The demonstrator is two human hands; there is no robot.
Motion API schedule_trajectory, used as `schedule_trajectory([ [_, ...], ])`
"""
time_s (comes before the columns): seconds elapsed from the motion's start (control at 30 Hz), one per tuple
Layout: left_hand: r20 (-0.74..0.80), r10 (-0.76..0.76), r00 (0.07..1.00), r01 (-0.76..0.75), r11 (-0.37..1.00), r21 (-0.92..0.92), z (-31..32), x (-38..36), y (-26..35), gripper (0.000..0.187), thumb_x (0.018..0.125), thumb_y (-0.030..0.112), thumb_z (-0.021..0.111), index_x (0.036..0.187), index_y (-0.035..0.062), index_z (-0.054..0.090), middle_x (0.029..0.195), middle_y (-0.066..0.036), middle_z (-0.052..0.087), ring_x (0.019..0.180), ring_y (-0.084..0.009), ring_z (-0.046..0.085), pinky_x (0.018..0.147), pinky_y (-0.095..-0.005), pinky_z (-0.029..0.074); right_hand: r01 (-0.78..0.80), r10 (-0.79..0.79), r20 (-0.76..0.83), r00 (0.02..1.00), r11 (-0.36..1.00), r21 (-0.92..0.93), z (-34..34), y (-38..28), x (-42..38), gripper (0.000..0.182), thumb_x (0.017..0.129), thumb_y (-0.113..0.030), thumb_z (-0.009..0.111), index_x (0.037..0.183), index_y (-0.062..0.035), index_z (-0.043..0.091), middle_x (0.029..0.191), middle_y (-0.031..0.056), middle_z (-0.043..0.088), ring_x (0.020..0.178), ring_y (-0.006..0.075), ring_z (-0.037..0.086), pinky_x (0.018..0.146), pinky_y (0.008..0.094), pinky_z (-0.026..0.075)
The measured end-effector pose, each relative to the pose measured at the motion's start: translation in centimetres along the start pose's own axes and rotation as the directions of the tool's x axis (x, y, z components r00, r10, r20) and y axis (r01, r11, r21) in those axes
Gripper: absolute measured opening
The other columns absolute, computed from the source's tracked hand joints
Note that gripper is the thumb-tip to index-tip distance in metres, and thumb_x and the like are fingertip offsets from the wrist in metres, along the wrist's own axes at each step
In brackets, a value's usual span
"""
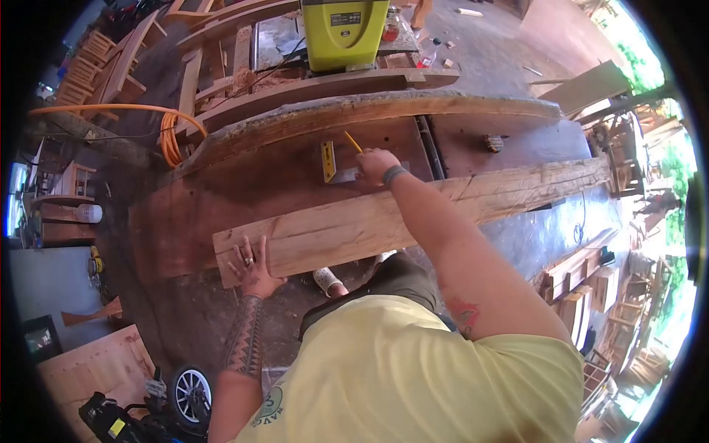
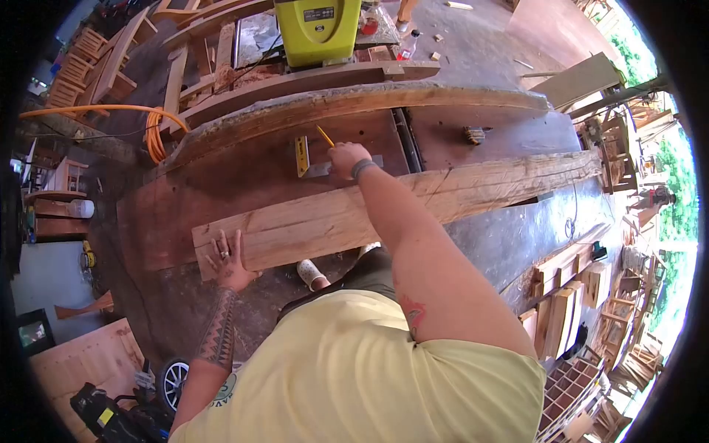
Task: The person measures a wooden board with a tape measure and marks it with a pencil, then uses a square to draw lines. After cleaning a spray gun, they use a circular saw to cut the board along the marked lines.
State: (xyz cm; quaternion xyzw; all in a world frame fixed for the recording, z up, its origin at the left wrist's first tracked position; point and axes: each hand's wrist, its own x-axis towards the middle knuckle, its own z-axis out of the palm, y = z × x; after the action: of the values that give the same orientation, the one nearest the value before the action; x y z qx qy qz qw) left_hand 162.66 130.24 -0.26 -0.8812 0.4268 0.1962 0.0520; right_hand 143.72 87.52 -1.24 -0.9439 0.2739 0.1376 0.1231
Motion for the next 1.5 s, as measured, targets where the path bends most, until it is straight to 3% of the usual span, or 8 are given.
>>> schedule_trajectory([
  [0.37, 0.12, -0.284, 0.951, 0.284, 0.959, 0.018, -0.3, 0.4, 7.5, 0.147, 0.069, 0.04, 0.096, 0.171, 0.0159, -0.007, 0.177, -0.026, -0.006, 0.162, -0.0518, 0.0, 0.131, -0.0619, 0.012, -0.116, 0.057, -0.455, 0.889, 0.988, -0.102, -1.8, 26.1, -10.6, 0.051, 0.08, -0.036, 0.081, 0.126, -0.0147, 0.071, 0.127, 0.0075, 0.069, 0.124, 0.0328, 0.06, 0.105, 0.0491, 0.049],
  [0.47, 0.222, -0.29, 0.931, 0.293, 0.956, 0.02, -0.3, 0.1, 12.8, 0.15, 0.073, 0.047, 0.094, 0.168, 0.0021, -0.013, 0.174, -0.033, -0.009, 0.162, -0.0519, -0.003, 0.132, -0.0583, 0.01, -0.535, 0.525, -0.112, 0.844, 0.84, -0.093, -4.8, 34.6, -15.7, 0.1, 0.081, -0.049, 0.086, 0.163, -0.0142, 0.04, 0.163, 0.0098, 0.046, 0.151, 0.0352, 0.038, 0.123, 0.0486, 0.038],
  [0.6, 0.3, -0.078, 0.951, 0.092, 0.995, -0.032, -1.9, -0.9, 20.9, 0.139, 0.08, 0.056, 0.088, 0.167, -0.0044, -0.002, 0.173, -0.036, 0.001, 0.162, -0.052, -0.001, 0.133, -0.0566, 0.011, -0.525, 0.547, -0.017, 0.837, 0.812, 0.255, 0.5, 44.0, -15.9, 0.091, 0.077, -0.033, 0.09, 0.153, -0.0097, 0.046, 0.153, 0.0161, 0.053, 0.142, 0.0369, 0.051, 0.118, 0.0451, 0.044],
  [0.73, 0.046, 0.353, 0.935, -0.29, 0.83, -0.477, -2.4, -0.2, 25.2, 0.083, 0.09, 0.054, 0.078, 0.153, 0.0057, 0.055, 0.159, -0.023, 0.05, 0.15, -0.0417, 0.043, 0.126, -0.0534, 0.032, -0.312, 0.391, -0.255, 0.885, 0.901, 0.301, -2.4, 36.6, -15.2, 0.059, 0.074, -0.021, 0.087, 0.125, -0.0047, 0.064, 0.127, 0.0193, 0.066, 0.12, 0.0404, 0.065, 0.103, 0.0478, 0.054],
  [0.97, -0.084, 0.016, 0.996, -0.083, -0.052, -0.995, -2.8, 2.5, 33.0, 0.034, 0.103, 0.028, 0.074, 0.124, 0.0011, 0.073, 0.11, -0.01, 0.075, 0.098, -0.0146, 0.07, 0.085, -0.0306, 0.058, 0.387, -0.319, -0.219, 0.922, 0.77, 0.508, -4.2, 12.1, -17.5, 0.063, 0.071, -0.021, 0.089, 0.125, -0.0014, 0.064, 0.109, 0.0186, 0.068, 0.105, 0.0342, 0.068, 0.092, 0.043, 0.055],
  [1.1, 0.018, 0.102, 0.995, 0.02, -0.018, -1.0, -2.0, 2.6, 28.4, 0.029, 0.102, 0.022, 0.076, 0.116, -0.0031, 0.072, 0.097, -0.006, 0.074, 0.086, -0.0122, 0.069, 0.076, -0.0295, 0.058, 0.172, -0.454, 0.072, 0.888, 0.472, 0.865, -2.0, 2.5, -15.9, 0.07, 0.069, -0.022, 0.089, 0.129, 0.0017, 0.063, 0.11, 0.0181, 0.074, 0.099, 0.032, 0.071, 0.091, 0.0407, 0.056],
  [1.4, 0.16, 0.049, 0.986, 0.165, -0.448, -0.879, 1.3, -2.5, 11.9, 0.019, 0.089, 0.008, 0.08, 0.102, 0.0027, 0.067, 0.088, -0.004, 0.067, 0.075, -0.0143, 0.066, 0.067, -0.0296, 0.058, 0.198, -0.59, 0.356, 0.725, 0.673, 0.712, -4.0, -9.6, -12.5, 0.069, 0.077, -0.024, 0.084, 0.139, -0.0026, 0.062, 0.124, 0.0183, 0.071, 0.117, 0.0312, 0.067, 0.105, 0.0407, 0.051],
  [1.5, 0.068, -0.268, 0.961, 0.058, -0.042, -0.997, 2.0, -2.4, 0.0, 0.016, 0.083, 0.007, 0.078, 0.095, 0.003, 0.067, 0.082, -0.003, 0.065, 0.07, -0.0142, 0.063, 0.064, -0.029, 0.055, 0.271, -0.567, 0.307, 0.764, 0.714, 0.646, -2.6, -10.4, -10.8, 0.072, 0.078, -0.03, 0.083, 0.141, -0.0028, 0.061, 0.126, 0.023, 0.07, 0.12, 0.0378, 0.066, 0.106, 0.0433, 0.051],
])
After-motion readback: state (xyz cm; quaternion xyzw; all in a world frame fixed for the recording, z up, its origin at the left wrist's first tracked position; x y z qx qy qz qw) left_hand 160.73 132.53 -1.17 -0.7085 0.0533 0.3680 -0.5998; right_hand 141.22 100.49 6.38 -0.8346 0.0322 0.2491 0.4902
